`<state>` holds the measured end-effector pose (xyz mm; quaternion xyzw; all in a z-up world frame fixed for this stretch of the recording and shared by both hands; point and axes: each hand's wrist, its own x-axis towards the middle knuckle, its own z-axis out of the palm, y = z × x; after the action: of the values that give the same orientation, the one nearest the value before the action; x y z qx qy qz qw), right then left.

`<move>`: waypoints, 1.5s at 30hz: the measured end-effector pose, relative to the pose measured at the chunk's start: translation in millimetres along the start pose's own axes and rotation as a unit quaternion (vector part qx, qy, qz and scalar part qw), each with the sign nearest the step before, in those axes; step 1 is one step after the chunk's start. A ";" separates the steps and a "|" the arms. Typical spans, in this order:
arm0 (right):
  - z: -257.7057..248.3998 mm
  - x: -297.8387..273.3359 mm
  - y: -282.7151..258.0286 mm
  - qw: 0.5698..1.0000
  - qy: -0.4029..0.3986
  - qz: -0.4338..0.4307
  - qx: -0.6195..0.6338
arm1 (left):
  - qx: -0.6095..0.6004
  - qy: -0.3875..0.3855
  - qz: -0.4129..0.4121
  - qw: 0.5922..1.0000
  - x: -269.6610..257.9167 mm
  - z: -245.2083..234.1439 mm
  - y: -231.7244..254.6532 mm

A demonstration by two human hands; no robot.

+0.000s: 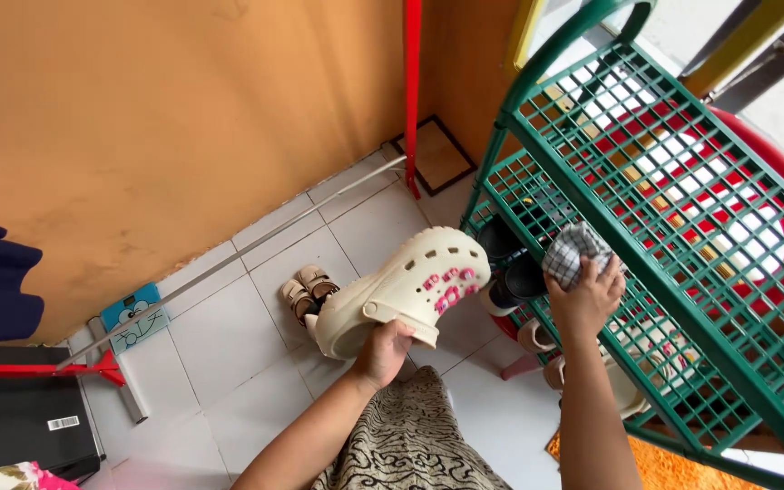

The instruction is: Cleaning a pair of white clogs with a cloth.

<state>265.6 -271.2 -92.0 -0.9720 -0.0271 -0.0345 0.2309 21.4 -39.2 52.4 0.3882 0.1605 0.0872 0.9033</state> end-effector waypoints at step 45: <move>-150.5 -167.9 -194.6 0.876 -0.203 -0.391 0.195 | 0.310 -0.144 0.160 0.926 25.6 -87.0 -50.7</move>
<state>76.8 -171.6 115.7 -0.8031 -0.4575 0.0822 0.3728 15.8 -8.1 -46.6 0.6774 -0.0160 0.1194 0.7257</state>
